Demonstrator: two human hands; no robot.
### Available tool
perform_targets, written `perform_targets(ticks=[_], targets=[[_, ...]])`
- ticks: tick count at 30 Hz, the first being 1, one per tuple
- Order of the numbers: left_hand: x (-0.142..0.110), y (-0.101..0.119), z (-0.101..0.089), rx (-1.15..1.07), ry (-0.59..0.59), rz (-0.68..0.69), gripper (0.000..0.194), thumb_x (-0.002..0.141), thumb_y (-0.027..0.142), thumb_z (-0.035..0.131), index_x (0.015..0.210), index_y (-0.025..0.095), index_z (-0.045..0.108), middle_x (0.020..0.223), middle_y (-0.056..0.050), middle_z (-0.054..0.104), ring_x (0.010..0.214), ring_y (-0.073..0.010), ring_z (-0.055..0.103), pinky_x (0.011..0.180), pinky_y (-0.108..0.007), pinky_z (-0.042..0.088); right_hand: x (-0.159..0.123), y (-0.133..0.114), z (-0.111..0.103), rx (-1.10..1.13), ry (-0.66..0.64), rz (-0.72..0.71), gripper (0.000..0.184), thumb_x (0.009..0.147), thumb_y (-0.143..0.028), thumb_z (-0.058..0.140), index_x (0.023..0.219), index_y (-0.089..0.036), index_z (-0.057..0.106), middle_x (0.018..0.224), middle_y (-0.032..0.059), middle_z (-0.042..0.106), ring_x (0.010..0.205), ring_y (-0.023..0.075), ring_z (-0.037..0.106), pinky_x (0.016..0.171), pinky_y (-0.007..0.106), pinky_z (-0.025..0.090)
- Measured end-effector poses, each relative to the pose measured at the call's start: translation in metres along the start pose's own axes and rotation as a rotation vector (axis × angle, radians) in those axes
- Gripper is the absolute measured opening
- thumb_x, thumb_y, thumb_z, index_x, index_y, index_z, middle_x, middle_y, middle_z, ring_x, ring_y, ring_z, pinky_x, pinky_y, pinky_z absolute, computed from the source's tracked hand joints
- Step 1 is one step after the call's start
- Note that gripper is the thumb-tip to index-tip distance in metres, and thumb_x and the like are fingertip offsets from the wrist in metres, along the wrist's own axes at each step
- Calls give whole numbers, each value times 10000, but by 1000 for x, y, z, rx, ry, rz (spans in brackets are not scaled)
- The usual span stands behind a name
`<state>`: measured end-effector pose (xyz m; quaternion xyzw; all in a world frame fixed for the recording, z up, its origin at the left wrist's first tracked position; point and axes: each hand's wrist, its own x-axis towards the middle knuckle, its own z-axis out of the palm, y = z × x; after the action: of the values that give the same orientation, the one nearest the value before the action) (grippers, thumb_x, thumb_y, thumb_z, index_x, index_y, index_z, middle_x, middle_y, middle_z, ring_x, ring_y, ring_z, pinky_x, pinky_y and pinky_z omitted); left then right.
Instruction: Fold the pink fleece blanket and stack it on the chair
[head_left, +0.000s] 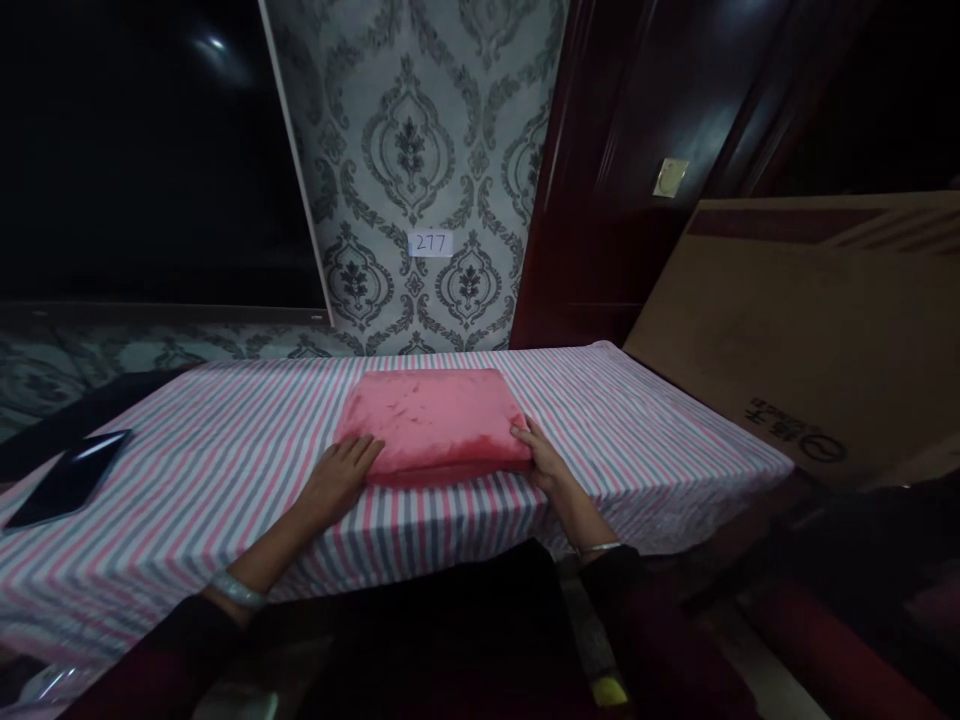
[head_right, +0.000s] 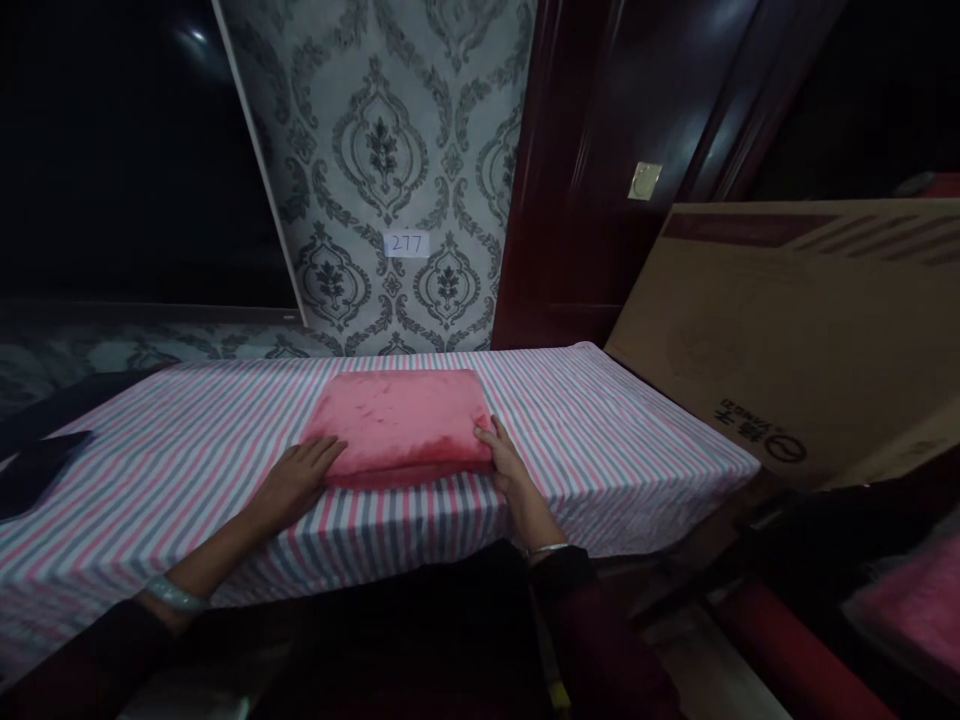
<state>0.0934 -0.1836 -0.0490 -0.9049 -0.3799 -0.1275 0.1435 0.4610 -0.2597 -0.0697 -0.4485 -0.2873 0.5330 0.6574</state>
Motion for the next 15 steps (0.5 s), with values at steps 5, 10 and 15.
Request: perform_targets(ticks=[5,10,15], targets=[[16,2,-49,-68,41,-4,564,807,36,487,1347,140,612,1339,-201,654,1218,-337,635,1002,-477,512,0,-49,32,37,-8,-131,576,650,-236,729,1206,-305,595,1019,-16,744,781,214,711,689,367,622],[31,2,-117,-118,161,-6,436,857,185,532,1280,128,619,1206,-179,701,1100,-324,666,964,-451,519,-5,-110,53,81,-110,-321,245,662,-246,711,870,-258,581,674,-70,607,547,122,560,539,235,541],[38,17,-187,-375,250,1,477,787,246,520,1245,184,639,1182,-70,721,1050,-250,678,940,-349,517,-17,-182,53,20,-175,-523,176,741,-294,726,826,-247,580,673,-64,586,567,114,554,506,208,503]])
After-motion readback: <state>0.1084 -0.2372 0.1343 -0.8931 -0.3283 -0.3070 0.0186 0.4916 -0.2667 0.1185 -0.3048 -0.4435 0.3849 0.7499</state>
